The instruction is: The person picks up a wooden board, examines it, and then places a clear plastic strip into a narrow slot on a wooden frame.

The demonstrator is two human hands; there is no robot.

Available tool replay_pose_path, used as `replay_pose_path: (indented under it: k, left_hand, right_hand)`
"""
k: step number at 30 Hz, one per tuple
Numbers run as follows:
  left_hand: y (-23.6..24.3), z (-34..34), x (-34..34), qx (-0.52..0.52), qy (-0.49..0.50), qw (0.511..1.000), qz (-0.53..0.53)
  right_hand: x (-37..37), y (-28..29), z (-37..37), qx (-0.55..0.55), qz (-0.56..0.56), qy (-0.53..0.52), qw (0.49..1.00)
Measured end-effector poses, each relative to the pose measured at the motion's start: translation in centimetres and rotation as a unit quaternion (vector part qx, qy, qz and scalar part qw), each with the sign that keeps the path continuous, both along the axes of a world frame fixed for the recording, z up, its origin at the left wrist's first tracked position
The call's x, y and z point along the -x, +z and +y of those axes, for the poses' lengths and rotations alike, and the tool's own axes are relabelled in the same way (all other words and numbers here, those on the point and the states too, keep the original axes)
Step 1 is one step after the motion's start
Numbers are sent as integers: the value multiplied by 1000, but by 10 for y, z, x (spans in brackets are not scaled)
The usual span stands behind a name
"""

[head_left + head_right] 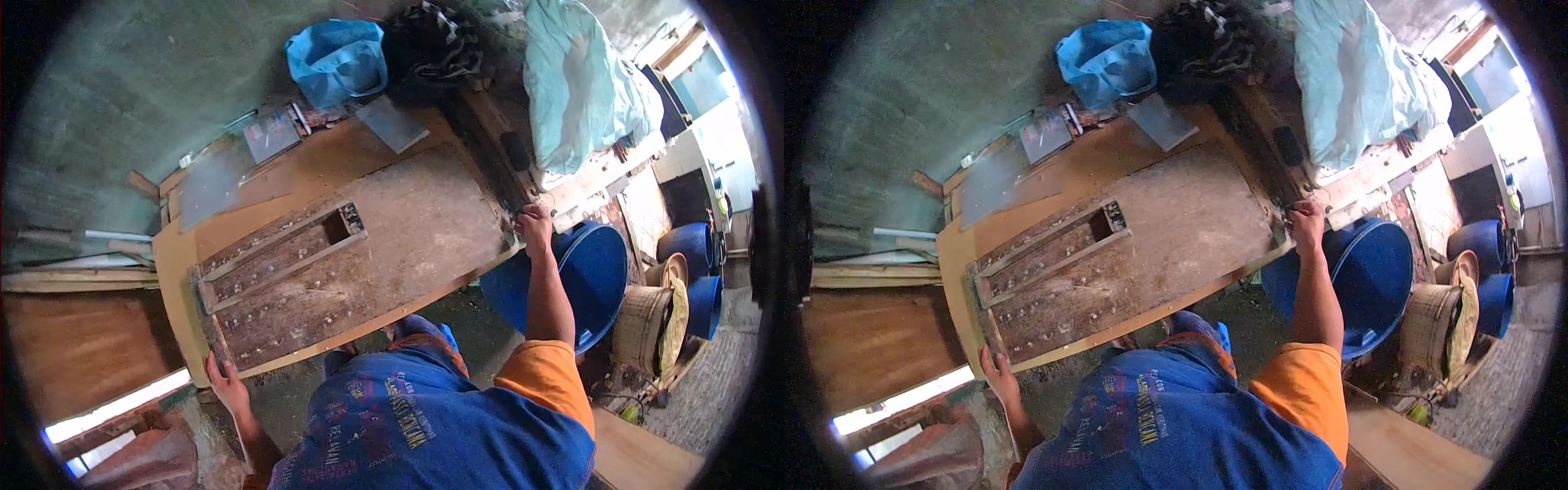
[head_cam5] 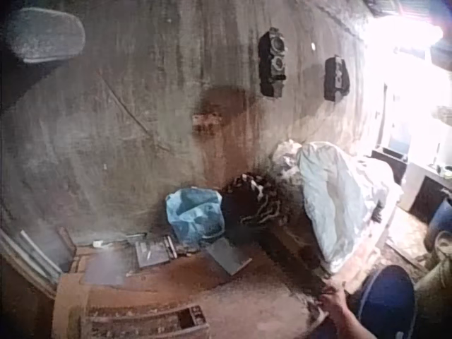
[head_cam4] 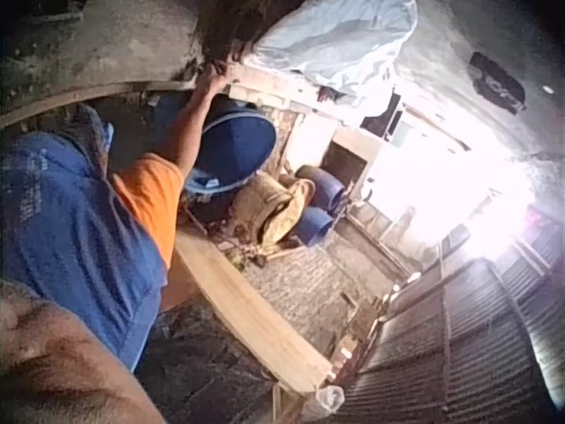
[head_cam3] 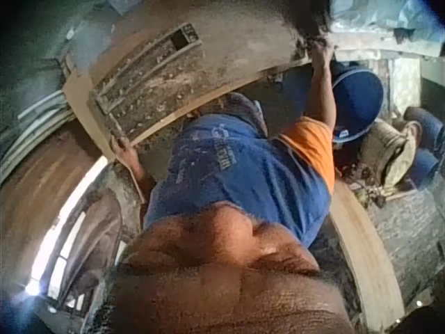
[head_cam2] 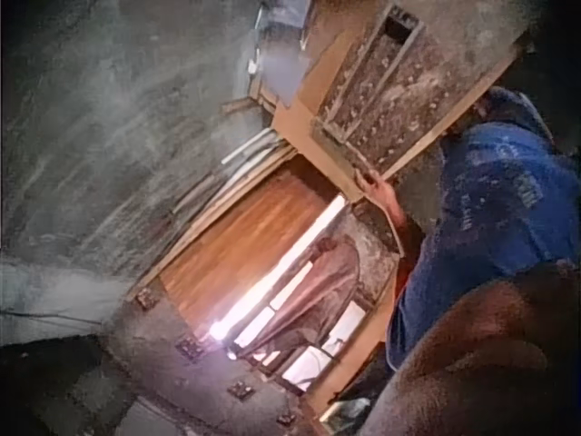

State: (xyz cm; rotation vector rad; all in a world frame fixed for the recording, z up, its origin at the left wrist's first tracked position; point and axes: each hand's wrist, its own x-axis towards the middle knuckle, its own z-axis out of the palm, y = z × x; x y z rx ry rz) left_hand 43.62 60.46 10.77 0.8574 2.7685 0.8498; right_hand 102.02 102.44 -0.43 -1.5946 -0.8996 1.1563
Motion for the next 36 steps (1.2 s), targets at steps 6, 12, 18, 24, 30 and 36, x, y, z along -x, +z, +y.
replay_pose_path:
  k: [6, 12, 18, 24, 30, 36]
  left_hand:
    - [4, 2, 16, 35, -58, 997, 32]
    - [6, -3, 30, 90, -83, 991, 58]
    - [2, -15, 37, 118, -109, 986, 51]
    - [-28, -32, 53, 156, -53, 986, 5]
    - [-56, -64, 102, 73, -39, 984, -158]
    - [-49, -53, 104, 100, -5, 982, -159]
  right_hand:
    - [-11, -5, -28, 3, 90, -40, 995]
    - [4, 6, -23, -47, 26, -45, 998]
    - [14, -7, -51, -77, -159, -114, 978]
    - [38, -7, -95, -65, -154, -122, 978]
    - [35, 24, -82, -49, -194, -26, 979]
    - [48, 29, -87, -56, -236, 29, 970]
